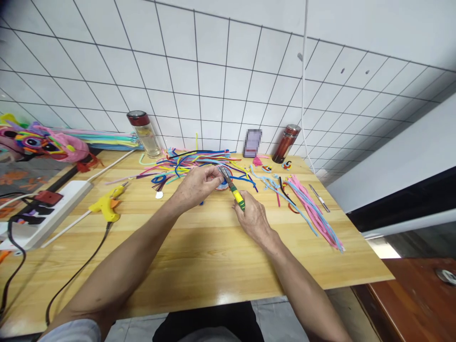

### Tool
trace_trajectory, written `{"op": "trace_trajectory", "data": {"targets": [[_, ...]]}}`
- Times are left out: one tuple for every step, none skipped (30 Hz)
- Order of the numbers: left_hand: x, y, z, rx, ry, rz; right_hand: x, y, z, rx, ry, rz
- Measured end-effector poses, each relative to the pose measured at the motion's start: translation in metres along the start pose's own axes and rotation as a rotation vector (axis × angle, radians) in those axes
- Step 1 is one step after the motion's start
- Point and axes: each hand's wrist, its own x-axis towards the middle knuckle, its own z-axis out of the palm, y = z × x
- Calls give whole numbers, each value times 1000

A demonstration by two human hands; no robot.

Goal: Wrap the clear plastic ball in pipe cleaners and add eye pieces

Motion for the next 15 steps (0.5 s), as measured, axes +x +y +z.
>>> {"op": "trace_trajectory", "data": {"targets": [[0,0,1,-3,11,-3,0,-1,-1,23,-10,5],[1,-1,2,-8,18,-3,-1,-2,-2,51,-29,9],[1,-1,3,-14,21,-1,-2,-4,-4,77,-49,15],[1,0,3,-19,19,2,-3,-6,-6,98,-62,21],[1,0,3,-24,14,6,-4,-9,-9,114,-69,26],[1,1,2,-27,7,12,-5,-11,-12,128,-73,27],[0,2,2,-32,-1,20,-6,-13,-15,144,-76,27],[0,3,2,-40,-8,27,-8,-16,-19,165,-83,28],[-1,4,2,-51,-11,34,-9,-17,-23,189,-99,31],[-2,5,2,-66,-12,41,-11,-19,-27,211,-120,39],[-3,6,2,-82,-11,46,-14,-19,-31,224,-139,49],[-4,7,2,-97,-8,48,-17,-19,-35,225,-151,60],[-5,8,1,-108,-1,46,-21,-18,-39,215,-160,67],[-6,9,1,-115,6,41,-26,-16,-43,196,-166,68],[-7,9,0,-119,13,35,-32,-12,-47,167,-168,69]]}}
